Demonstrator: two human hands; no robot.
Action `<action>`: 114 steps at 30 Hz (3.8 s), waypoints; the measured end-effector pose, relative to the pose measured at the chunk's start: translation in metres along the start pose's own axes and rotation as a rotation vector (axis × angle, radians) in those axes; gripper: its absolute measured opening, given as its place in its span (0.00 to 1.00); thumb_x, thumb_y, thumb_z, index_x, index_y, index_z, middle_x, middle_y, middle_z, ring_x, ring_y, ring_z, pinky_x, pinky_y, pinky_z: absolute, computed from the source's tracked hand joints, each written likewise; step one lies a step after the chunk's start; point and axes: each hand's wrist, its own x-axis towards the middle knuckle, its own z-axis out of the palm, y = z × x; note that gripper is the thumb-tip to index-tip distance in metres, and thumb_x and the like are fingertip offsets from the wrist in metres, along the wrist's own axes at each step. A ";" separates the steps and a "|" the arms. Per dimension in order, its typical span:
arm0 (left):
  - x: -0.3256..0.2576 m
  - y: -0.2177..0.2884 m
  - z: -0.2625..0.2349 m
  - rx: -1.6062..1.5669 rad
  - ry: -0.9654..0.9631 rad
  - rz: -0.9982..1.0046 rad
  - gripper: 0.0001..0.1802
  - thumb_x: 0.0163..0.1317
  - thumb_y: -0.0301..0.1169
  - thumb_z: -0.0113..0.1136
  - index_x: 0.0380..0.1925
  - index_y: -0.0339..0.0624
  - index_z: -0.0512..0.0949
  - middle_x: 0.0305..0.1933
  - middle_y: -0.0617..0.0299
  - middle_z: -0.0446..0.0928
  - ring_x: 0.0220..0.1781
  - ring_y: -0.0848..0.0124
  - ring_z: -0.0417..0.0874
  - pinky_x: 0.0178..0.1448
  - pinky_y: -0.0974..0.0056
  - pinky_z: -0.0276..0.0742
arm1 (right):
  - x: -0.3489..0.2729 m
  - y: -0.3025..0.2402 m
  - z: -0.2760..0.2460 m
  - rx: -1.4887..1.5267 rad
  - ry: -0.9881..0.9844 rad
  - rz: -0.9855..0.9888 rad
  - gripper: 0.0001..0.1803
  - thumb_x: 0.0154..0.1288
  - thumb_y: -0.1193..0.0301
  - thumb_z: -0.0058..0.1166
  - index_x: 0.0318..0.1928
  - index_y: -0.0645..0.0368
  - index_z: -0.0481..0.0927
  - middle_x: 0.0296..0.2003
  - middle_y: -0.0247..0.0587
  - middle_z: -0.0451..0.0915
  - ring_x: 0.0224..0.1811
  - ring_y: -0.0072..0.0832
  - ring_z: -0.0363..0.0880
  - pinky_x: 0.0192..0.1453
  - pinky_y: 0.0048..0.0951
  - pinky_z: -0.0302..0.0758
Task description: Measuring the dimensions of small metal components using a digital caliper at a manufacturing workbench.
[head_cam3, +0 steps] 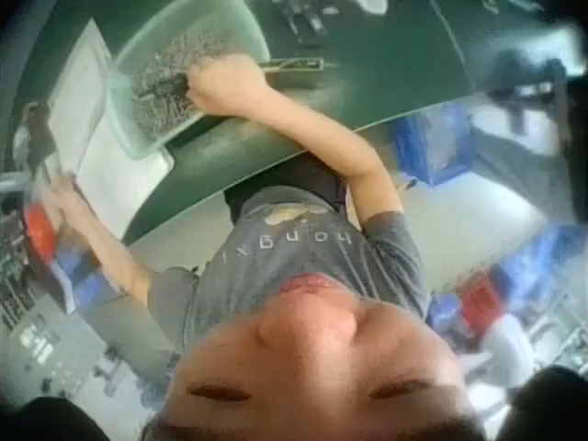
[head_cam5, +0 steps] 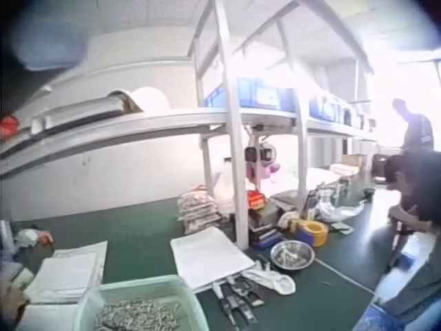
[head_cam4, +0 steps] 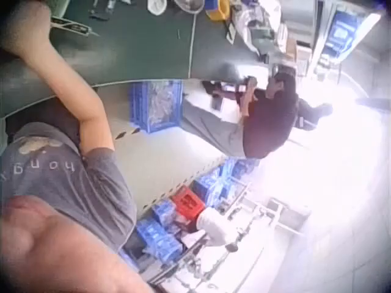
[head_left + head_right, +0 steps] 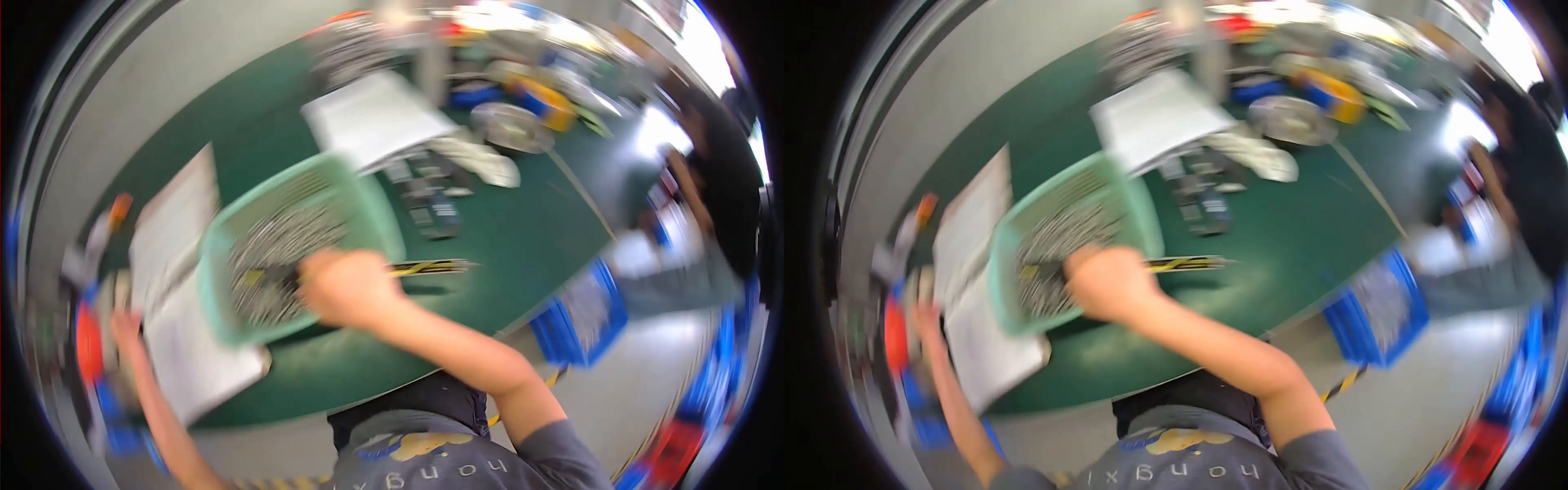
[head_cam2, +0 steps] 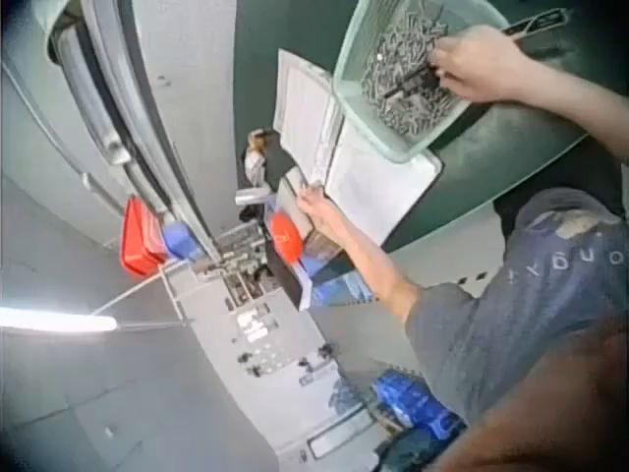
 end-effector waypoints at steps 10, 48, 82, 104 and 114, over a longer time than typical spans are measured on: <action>-0.125 0.153 -0.150 -0.986 0.344 -0.500 0.19 0.68 0.45 0.37 0.28 0.41 0.67 0.20 0.60 0.72 0.25 0.69 0.78 0.35 0.66 0.73 | -0.021 -0.043 -0.019 0.065 0.066 -0.159 0.15 0.50 0.63 0.59 0.34 0.59 0.76 0.24 0.40 0.75 0.21 0.38 0.76 0.23 0.36 0.72; -0.071 0.328 -0.098 -1.188 0.179 -0.351 0.18 0.68 0.42 0.35 0.29 0.38 0.63 0.17 0.62 0.64 0.24 0.72 0.68 0.40 0.64 0.69 | -0.016 -0.022 -0.017 0.105 0.106 -0.135 0.13 0.50 0.63 0.56 0.25 0.59 0.70 0.20 0.38 0.70 0.19 0.34 0.75 0.20 0.33 0.71; -0.073 0.314 -0.089 -1.170 0.273 -0.301 0.19 0.64 0.40 0.42 0.22 0.35 0.67 0.22 0.53 0.68 0.27 0.65 0.68 0.38 0.59 0.67 | -0.015 0.131 -0.072 -0.029 0.347 0.608 0.22 0.54 0.53 0.53 0.28 0.62 0.76 0.24 0.49 0.77 0.30 0.45 0.77 0.33 0.42 0.72; -0.074 0.329 -0.098 -1.086 0.274 -0.308 0.19 0.67 0.41 0.34 0.21 0.41 0.59 0.14 0.62 0.62 0.23 0.72 0.67 0.67 0.53 0.50 | 0.005 0.121 -0.104 -0.121 0.275 0.848 0.31 0.47 0.40 0.53 0.21 0.61 0.77 0.23 0.45 0.78 0.28 0.40 0.78 0.32 0.37 0.71; -0.079 0.335 -0.101 -1.149 0.252 -0.266 0.16 0.67 0.38 0.33 0.23 0.42 0.60 0.14 0.64 0.63 0.23 0.73 0.68 0.69 0.53 0.46 | 0.071 0.144 -0.065 -0.128 -0.004 0.773 0.20 0.39 0.57 0.62 0.30 0.59 0.81 0.33 0.48 0.80 0.37 0.41 0.79 0.41 0.38 0.76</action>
